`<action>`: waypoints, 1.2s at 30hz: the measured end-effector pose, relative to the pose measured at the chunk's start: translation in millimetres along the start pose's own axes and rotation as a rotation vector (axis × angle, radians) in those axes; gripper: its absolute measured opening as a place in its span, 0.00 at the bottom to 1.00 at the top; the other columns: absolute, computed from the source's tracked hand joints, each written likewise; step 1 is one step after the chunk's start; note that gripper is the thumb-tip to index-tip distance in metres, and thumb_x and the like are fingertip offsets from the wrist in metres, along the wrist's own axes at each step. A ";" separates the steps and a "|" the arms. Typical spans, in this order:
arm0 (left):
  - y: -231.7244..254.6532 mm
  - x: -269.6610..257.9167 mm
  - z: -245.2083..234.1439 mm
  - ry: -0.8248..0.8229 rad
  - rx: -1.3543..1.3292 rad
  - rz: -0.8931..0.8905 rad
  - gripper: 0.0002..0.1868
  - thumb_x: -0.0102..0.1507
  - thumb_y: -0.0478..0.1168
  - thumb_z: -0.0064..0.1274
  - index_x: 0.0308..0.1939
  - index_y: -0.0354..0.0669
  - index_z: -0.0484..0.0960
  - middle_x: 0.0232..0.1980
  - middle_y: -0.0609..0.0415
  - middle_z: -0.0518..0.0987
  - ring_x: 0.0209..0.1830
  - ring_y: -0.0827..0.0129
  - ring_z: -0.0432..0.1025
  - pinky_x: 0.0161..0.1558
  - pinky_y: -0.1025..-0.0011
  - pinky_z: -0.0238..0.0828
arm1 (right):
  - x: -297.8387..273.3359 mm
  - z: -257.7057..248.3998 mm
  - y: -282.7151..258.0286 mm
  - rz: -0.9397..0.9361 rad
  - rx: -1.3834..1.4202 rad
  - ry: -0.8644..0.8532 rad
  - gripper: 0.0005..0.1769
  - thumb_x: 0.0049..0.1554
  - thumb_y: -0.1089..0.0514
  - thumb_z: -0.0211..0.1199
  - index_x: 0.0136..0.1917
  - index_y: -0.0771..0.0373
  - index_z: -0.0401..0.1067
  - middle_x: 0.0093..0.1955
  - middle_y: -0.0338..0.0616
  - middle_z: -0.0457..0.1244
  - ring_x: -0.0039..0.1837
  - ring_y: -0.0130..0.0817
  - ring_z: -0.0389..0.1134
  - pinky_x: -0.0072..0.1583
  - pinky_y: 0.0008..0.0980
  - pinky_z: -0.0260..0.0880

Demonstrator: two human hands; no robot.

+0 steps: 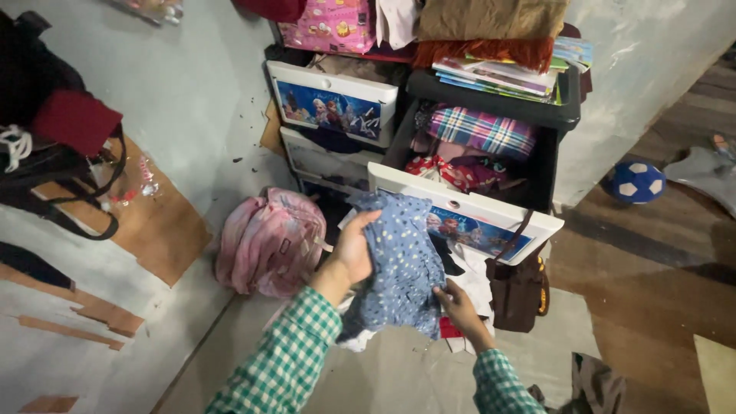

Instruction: Folding clothes and organizing them in a plastic drawer unit.

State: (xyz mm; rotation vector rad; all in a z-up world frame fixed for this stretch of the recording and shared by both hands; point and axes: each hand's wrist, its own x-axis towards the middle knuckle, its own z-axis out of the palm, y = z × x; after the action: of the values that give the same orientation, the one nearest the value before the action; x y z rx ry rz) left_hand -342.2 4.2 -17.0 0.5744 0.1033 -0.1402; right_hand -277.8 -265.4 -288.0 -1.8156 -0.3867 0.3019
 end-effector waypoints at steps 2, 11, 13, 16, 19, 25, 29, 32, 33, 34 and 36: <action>-15.7 3.0 -0.2 -0.018 -0.003 -0.055 0.19 0.66 0.46 0.47 0.51 0.35 0.82 0.49 0.46 0.85 0.49 0.57 0.79 0.59 0.58 0.73 | 12.2 26.5 55.2 0.038 0.016 0.068 0.18 0.64 0.49 0.63 0.57 0.67 0.73 0.45 0.44 0.64 0.47 0.28 0.60 0.49 0.30 0.63; -97.6 29.3 -3.2 0.108 0.113 0.109 0.24 0.64 0.50 0.49 0.53 0.35 0.82 0.54 0.50 0.83 0.55 0.63 0.75 0.63 0.66 0.67 | -69.1 88.9 10.3 0.492 0.272 0.115 0.42 0.58 0.29 0.45 0.79 0.48 0.55 0.74 0.40 0.59 0.72 0.44 0.61 0.64 0.61 0.66; -122.2 41.8 -8.8 0.154 0.223 0.160 0.25 0.64 0.51 0.50 0.56 0.35 0.80 0.58 0.54 0.80 0.59 0.68 0.72 0.65 0.69 0.63 | -88.9 95.5 57.3 0.600 0.406 0.100 0.43 0.60 0.26 0.43 0.80 0.47 0.52 0.76 0.41 0.55 0.74 0.47 0.57 0.67 0.64 0.61; -159.6 55.3 -9.7 0.157 0.327 0.270 0.29 0.63 0.53 0.52 0.58 0.33 0.79 0.61 0.55 0.77 0.61 0.70 0.68 0.66 0.71 0.59 | -119.4 104.4 126.2 0.786 0.561 0.041 0.38 0.61 0.29 0.42 0.77 0.48 0.57 0.75 0.44 0.57 0.73 0.54 0.59 0.66 0.65 0.60; -177.6 54.8 7.6 0.087 0.267 0.333 0.30 0.64 0.53 0.52 0.60 0.31 0.78 0.60 0.53 0.77 0.61 0.68 0.68 0.66 0.70 0.60 | -134.3 110.9 192.2 0.919 0.714 -0.086 0.30 0.62 0.40 0.47 0.69 0.58 0.67 0.71 0.54 0.64 0.70 0.58 0.66 0.63 0.63 0.68; -136.2 -4.6 43.2 -0.029 -0.067 0.367 0.25 0.66 0.52 0.52 0.59 0.37 0.79 0.59 0.54 0.77 0.60 0.67 0.70 0.65 0.68 0.62 | -141.9 135.7 114.5 1.015 1.298 -0.006 0.29 0.64 0.44 0.48 0.73 0.59 0.52 0.75 0.61 0.54 0.75 0.62 0.58 0.72 0.64 0.61; -89.3 -53.4 47.8 0.059 -0.183 0.403 0.22 0.65 0.51 0.50 0.57 0.41 0.81 0.58 0.59 0.81 0.59 0.70 0.73 0.64 0.68 0.66 | -141.4 167.1 44.6 0.769 1.802 0.332 0.66 0.52 0.12 0.37 0.84 0.61 0.32 0.81 0.74 0.41 0.77 0.75 0.47 0.71 0.70 0.47; -72.5 -57.9 11.3 0.025 -0.181 0.442 0.21 0.67 0.51 0.50 0.56 0.41 0.81 0.56 0.58 0.81 0.57 0.69 0.74 0.64 0.66 0.66 | -120.9 168.8 -4.7 0.320 1.859 0.263 0.56 0.56 0.23 0.43 0.83 0.60 0.40 0.82 0.60 0.48 0.79 0.60 0.51 0.73 0.65 0.50; -64.7 -62.9 0.2 0.038 -0.180 0.445 0.21 0.67 0.51 0.50 0.56 0.41 0.81 0.56 0.58 0.81 0.57 0.69 0.74 0.64 0.66 0.66 | -115.2 165.9 5.4 0.335 1.860 0.260 0.56 0.56 0.23 0.43 0.83 0.60 0.40 0.82 0.60 0.48 0.79 0.60 0.51 0.73 0.65 0.50; -56.9 -67.7 -10.9 0.013 -0.166 0.434 0.20 0.68 0.52 0.50 0.54 0.41 0.81 0.52 0.56 0.81 0.52 0.64 0.74 0.58 0.60 0.68 | -109.2 163.0 15.6 0.198 1.663 0.218 0.45 0.59 0.33 0.46 0.81 0.58 0.47 0.81 0.53 0.51 0.79 0.54 0.53 0.75 0.62 0.51; -42.7 -67.7 -39.3 -0.004 -0.156 0.422 0.19 0.68 0.53 0.50 0.51 0.41 0.81 0.49 0.53 0.81 0.48 0.60 0.74 0.52 0.54 0.69 | -99.6 154.1 29.6 0.077 1.462 0.172 0.36 0.62 0.43 0.48 0.79 0.56 0.54 0.80 0.47 0.55 0.79 0.49 0.55 0.78 0.60 0.52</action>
State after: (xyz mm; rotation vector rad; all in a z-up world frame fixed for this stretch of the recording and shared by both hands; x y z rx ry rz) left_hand -418.1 -2.7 -63.3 0.4295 -0.0128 0.2744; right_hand -426.7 -178.8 -357.7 -0.4059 0.0747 0.3363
